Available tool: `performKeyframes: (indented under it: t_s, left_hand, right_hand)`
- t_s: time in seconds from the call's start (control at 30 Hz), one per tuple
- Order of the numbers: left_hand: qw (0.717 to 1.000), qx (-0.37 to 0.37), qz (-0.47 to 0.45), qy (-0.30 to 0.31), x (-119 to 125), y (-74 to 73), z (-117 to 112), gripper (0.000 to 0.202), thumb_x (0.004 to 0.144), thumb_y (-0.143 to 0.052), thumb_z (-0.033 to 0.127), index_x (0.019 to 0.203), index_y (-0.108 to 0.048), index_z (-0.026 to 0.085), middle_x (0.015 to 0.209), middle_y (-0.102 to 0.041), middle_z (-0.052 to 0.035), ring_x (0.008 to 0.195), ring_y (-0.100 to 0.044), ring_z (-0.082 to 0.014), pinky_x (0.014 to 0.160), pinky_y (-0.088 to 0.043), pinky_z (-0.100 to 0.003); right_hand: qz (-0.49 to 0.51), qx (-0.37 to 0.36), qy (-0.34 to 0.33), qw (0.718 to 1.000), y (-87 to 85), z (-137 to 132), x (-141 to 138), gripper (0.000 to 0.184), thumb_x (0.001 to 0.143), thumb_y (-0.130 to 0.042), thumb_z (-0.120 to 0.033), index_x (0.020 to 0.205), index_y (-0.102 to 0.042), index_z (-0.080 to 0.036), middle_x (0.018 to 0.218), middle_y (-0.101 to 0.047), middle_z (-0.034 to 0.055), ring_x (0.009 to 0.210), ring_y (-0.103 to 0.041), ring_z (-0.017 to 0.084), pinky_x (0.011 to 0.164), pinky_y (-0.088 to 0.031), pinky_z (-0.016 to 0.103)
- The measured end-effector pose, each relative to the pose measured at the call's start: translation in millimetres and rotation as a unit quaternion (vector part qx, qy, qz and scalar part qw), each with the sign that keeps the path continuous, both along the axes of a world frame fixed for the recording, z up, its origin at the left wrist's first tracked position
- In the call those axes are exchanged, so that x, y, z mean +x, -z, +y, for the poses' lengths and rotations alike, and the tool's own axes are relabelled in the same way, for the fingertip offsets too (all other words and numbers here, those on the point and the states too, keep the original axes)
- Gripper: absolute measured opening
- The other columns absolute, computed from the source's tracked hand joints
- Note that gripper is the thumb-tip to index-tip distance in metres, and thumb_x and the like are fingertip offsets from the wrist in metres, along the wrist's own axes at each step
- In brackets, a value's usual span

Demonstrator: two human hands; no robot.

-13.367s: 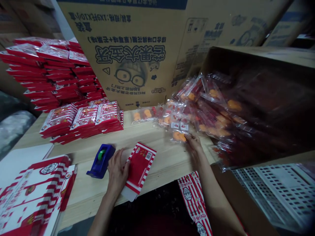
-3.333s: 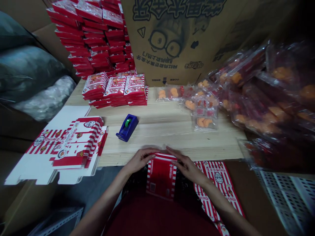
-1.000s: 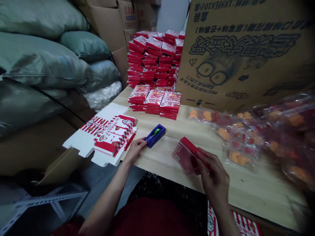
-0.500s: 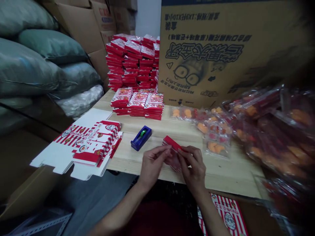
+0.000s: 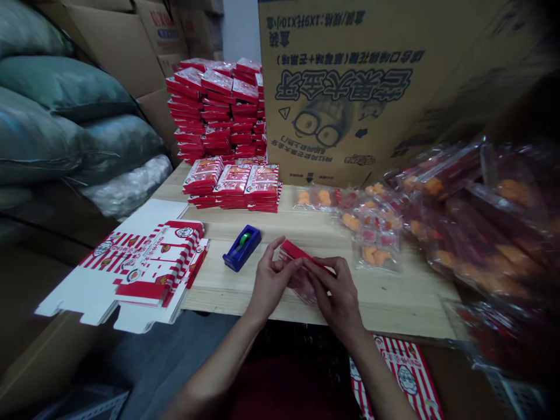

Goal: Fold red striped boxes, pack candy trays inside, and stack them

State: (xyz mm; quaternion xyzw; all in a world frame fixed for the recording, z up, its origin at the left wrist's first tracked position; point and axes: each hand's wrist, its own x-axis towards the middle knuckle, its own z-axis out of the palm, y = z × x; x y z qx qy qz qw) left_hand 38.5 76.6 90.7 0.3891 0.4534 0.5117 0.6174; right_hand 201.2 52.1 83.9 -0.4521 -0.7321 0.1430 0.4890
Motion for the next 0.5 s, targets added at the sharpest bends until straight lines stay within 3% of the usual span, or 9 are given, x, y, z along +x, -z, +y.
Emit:
performKeyframes:
  t_s: [0.1,0.2,0.3,0.37,0.43,0.5]
  left_hand:
    - [0.996,0.054,0.066,0.032,-12,13.1,15,0.067,0.082,-0.079,0.045,0.139,-0.059,0.015,0.045,-0.055,0.0109,0.038,-0.047,-0.0092,0.045,-0.040,-0.019]
    - [0.987,0.106,0.106,0.064,-27,18.9,23,0.054,0.085,-0.076,0.042,0.130,-0.067,0.015,0.052,-0.062,0.0065,0.048,-0.055,-0.0109,0.054,-0.046,-0.021]
    - [0.988,0.087,0.090,0.086,-40,9.8,15,0.055,0.090,-0.068,0.053,0.129,-0.068,0.015,0.068,-0.073,-0.0018,0.061,-0.067,-0.0159,0.062,-0.054,-0.025]
    - [0.992,0.040,0.072,0.093,-46,-0.9,2,0.058,0.093,-0.057,0.063,0.124,-0.068,0.015,0.073,-0.075,-0.0059,0.061,-0.070,-0.0181,0.058,-0.055,-0.026]
    - [0.994,0.005,0.076,0.080,-52,-11.2,-13,0.057,0.092,-0.057,0.065,0.117,-0.067,0.016,0.069,-0.073,-0.0056,0.056,-0.070,-0.0181,0.050,-0.052,-0.024]
    - [0.996,-0.005,0.076,0.039,-59,-19.7,-21,0.046,0.087,-0.069,0.057,0.110,-0.066,0.017,0.064,-0.069,-0.0012,0.052,-0.065,-0.0153,0.048,-0.049,-0.021]
  right_hand:
    - [0.031,-0.042,-0.011,0.999,-2.6,4,4,0.038,0.101,-0.056,-0.019,0.134,-0.068,-0.035,0.113,-0.060,0.0089,0.106,-0.063,0.025,0.083,-0.061,0.041]
    - [0.040,-0.065,-0.018,0.997,-5.2,3,8,0.037,0.100,-0.058,-0.021,0.134,-0.067,-0.033,0.114,-0.061,0.0089,0.106,-0.064,0.024,0.083,-0.062,0.039]
    - [0.019,-0.060,-0.012,0.998,-2.6,-9,5,0.043,0.100,-0.056,-0.019,0.142,-0.060,-0.031,0.120,-0.063,0.0103,0.111,-0.065,0.025,0.090,-0.061,0.042]
    - [0.001,-0.013,-0.008,1.000,2.2,-20,-2,0.048,0.100,-0.055,-0.014,0.144,-0.058,-0.033,0.121,-0.066,0.0103,0.110,-0.067,0.026,0.088,-0.062,0.042]
    - [-0.026,0.058,-0.033,0.997,5.8,-29,-14,0.055,0.099,-0.054,-0.009,0.148,-0.054,-0.035,0.122,-0.069,0.0098,0.112,-0.068,0.027,0.089,-0.063,0.045]
    - [-0.056,0.114,-0.067,0.990,4.9,-32,-26,0.061,0.100,-0.051,-0.006,0.153,-0.048,-0.036,0.124,-0.071,0.0089,0.117,-0.067,0.027,0.092,-0.063,0.045]
